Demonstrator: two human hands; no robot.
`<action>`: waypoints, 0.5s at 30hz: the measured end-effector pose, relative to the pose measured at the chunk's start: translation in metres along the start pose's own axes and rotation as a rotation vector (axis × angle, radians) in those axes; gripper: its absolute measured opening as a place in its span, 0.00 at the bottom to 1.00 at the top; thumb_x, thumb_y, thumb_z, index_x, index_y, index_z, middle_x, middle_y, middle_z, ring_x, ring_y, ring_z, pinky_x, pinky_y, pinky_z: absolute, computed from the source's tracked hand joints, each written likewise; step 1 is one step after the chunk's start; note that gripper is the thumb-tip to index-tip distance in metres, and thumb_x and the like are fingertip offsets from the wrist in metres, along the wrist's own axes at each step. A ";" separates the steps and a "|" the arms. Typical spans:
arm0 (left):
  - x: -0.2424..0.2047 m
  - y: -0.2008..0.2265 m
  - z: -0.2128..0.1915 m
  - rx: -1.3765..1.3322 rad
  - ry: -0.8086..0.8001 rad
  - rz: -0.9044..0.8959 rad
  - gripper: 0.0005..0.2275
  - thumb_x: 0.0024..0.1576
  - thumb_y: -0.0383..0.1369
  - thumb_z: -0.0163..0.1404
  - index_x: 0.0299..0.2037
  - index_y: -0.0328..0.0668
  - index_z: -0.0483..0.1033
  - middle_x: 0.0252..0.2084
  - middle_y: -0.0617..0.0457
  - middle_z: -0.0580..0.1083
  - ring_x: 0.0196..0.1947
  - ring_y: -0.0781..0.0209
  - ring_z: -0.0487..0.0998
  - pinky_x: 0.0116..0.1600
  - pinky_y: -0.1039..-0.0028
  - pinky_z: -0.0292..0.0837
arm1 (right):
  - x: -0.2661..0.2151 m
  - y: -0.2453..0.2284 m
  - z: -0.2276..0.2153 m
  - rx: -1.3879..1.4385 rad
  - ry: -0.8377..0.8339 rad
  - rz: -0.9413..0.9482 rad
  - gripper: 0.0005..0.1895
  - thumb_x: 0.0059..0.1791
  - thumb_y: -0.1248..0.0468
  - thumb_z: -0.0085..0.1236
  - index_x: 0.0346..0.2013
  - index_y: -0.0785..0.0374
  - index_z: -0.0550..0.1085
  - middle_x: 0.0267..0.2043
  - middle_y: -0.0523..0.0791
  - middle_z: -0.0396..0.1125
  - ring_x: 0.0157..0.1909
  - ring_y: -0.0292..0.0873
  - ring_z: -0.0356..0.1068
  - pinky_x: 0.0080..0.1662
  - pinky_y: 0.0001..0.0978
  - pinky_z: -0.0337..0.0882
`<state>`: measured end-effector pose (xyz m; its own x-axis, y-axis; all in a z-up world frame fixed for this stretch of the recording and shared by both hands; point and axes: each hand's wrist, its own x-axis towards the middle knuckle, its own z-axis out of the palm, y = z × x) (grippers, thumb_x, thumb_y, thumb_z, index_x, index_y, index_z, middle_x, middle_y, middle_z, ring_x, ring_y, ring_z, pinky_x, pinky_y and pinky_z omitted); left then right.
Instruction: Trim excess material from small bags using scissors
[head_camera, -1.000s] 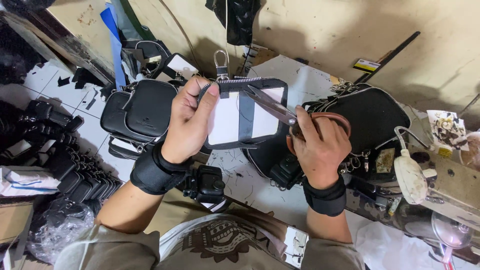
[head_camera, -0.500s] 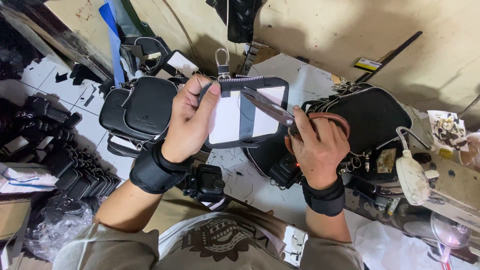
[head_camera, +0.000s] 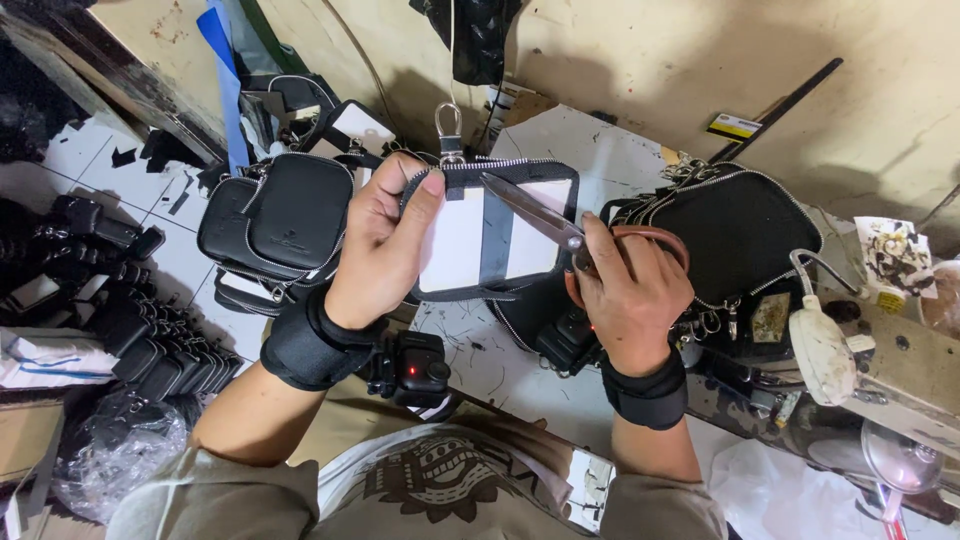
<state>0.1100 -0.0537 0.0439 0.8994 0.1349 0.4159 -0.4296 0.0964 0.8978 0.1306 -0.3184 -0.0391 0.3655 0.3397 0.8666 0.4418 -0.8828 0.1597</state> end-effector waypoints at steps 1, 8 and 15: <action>0.000 -0.001 0.000 0.000 0.000 0.000 0.09 0.68 0.29 0.46 0.35 0.40 0.72 0.25 0.61 0.62 0.29 0.74 0.61 0.36 0.82 0.57 | -0.001 0.000 -0.002 0.000 0.000 0.000 0.12 0.53 0.55 0.64 0.50 0.47 0.83 0.31 0.40 0.63 0.27 0.40 0.66 0.35 0.29 0.73; 0.002 -0.024 -0.013 -0.066 0.049 -0.020 0.07 0.68 0.29 0.47 0.36 0.37 0.72 0.25 0.61 0.64 0.27 0.75 0.65 0.33 0.84 0.62 | 0.010 0.006 -0.009 0.270 -0.077 0.202 0.13 0.50 0.64 0.67 0.50 0.52 0.82 0.29 0.43 0.66 0.27 0.47 0.68 0.33 0.34 0.70; 0.005 -0.011 -0.006 0.067 0.062 0.087 0.06 0.68 0.30 0.48 0.42 0.35 0.74 0.32 0.53 0.67 0.35 0.68 0.67 0.44 0.78 0.68 | 0.015 -0.004 -0.011 0.092 -0.110 0.142 0.15 0.49 0.62 0.67 0.51 0.48 0.80 0.29 0.41 0.64 0.27 0.44 0.68 0.36 0.30 0.73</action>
<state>0.1189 -0.0477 0.0352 0.8514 0.2010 0.4846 -0.4975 0.0162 0.8673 0.1254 -0.3136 -0.0219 0.5149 0.2518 0.8194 0.4507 -0.8926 -0.0089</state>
